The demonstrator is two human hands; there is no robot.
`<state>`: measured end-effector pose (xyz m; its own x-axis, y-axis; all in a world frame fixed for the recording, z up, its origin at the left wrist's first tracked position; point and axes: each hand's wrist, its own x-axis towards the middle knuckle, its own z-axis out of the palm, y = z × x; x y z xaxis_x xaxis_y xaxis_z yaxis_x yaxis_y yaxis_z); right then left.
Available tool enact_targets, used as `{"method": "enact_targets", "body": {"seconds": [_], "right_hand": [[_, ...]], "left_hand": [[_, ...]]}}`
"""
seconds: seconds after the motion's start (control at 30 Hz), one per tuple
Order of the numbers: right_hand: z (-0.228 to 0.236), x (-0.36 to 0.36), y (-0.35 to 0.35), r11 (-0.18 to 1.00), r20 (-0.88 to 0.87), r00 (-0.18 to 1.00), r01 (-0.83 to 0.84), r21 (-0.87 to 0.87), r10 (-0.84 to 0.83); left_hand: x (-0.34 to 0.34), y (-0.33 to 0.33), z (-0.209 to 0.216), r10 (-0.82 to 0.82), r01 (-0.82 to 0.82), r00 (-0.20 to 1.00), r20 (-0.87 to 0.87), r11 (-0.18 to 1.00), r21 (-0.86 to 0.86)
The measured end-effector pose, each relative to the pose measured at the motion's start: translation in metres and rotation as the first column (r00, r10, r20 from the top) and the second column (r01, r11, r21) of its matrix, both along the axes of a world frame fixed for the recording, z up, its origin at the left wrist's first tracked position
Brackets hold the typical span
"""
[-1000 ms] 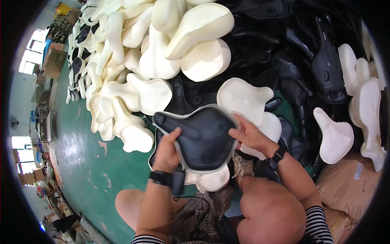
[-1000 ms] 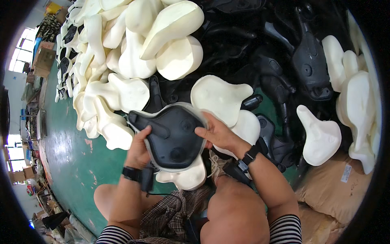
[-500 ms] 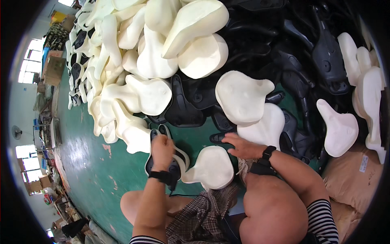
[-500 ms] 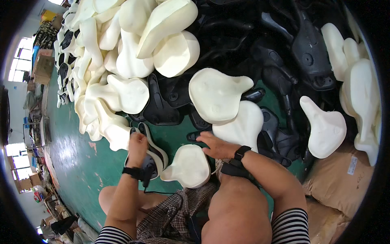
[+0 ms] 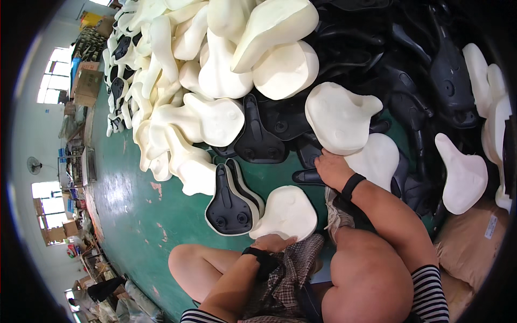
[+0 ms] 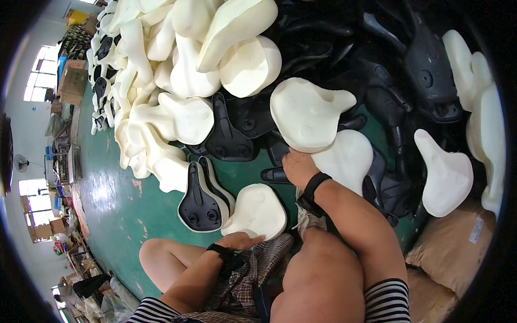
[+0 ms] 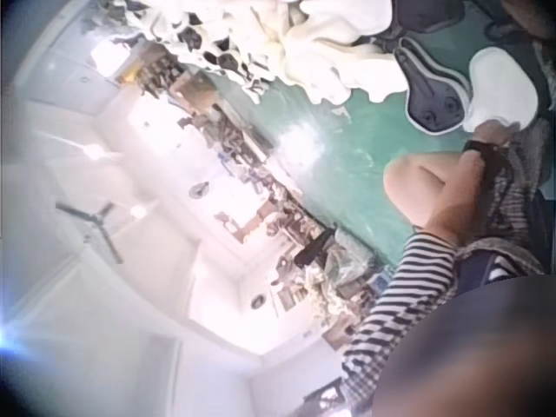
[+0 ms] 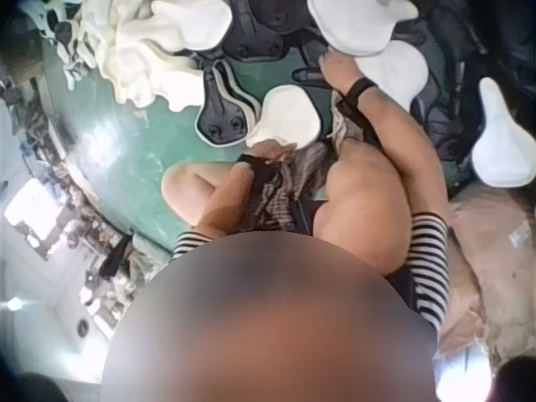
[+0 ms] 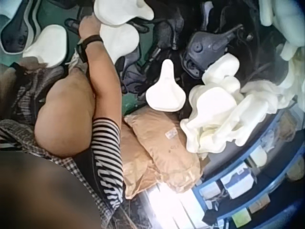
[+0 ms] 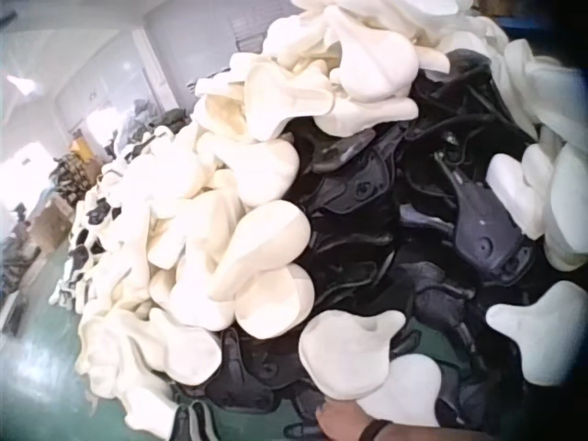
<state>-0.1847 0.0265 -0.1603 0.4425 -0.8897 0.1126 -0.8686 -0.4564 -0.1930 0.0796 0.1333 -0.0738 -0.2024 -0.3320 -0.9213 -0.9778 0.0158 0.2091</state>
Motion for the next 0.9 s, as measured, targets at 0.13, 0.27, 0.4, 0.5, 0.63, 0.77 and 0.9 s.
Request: {"method": "enact_targets", "body": {"seconds": [0.13, 0.27, 0.4, 0.5, 0.63, 0.77, 0.9], "right_hand": [[0.01, -0.02, 0.006, 0.996, -0.149, 0.988, 0.048, 0.072, -0.037], [0.068, -0.057, -0.004, 0.972, 0.017, 0.994, 0.103, 0.212, -0.109], [0.156, -0.117, -0.009, 0.925, 0.261, 0.903, 0.372, -0.078, -0.341], [0.203, -0.142, -0.002, 0.74, 0.461, 0.719, 0.649, -0.177, -0.521], [0.25, -0.152, 0.005, 0.772, 0.862, 0.25, 0.596, 0.221, -0.441], [0.234, -0.104, -0.003, 0.922, 0.867, 0.316, 0.179, 0.343, -0.384], [0.214, -0.081, -0.018, 0.936, 0.884, 0.311, 0.154, 0.316, -0.349]], "left_hand": [[0.001, -0.003, -0.007, 0.414, -0.399, 0.91, -0.009, 0.883, 0.249], [-0.027, 0.015, -0.007, 0.949, -0.912, 0.313, -0.028, 0.309, 0.268], [-0.078, -0.003, 0.042, 0.954, -0.921, 0.052, -0.296, 0.161, 0.355], [-0.075, -0.03, 0.045, 0.845, -0.882, -0.184, -0.503, 0.084, 0.463], [-0.069, -0.083, 0.066, 0.678, -0.932, 0.021, -0.735, 0.28, 0.232], [-0.076, -0.119, 0.103, 0.579, -0.879, -0.018, -0.815, 0.38, 0.289], [-0.097, -0.137, 0.127, 0.591, -0.802, -0.082, -0.802, 0.439, 0.405]]}}
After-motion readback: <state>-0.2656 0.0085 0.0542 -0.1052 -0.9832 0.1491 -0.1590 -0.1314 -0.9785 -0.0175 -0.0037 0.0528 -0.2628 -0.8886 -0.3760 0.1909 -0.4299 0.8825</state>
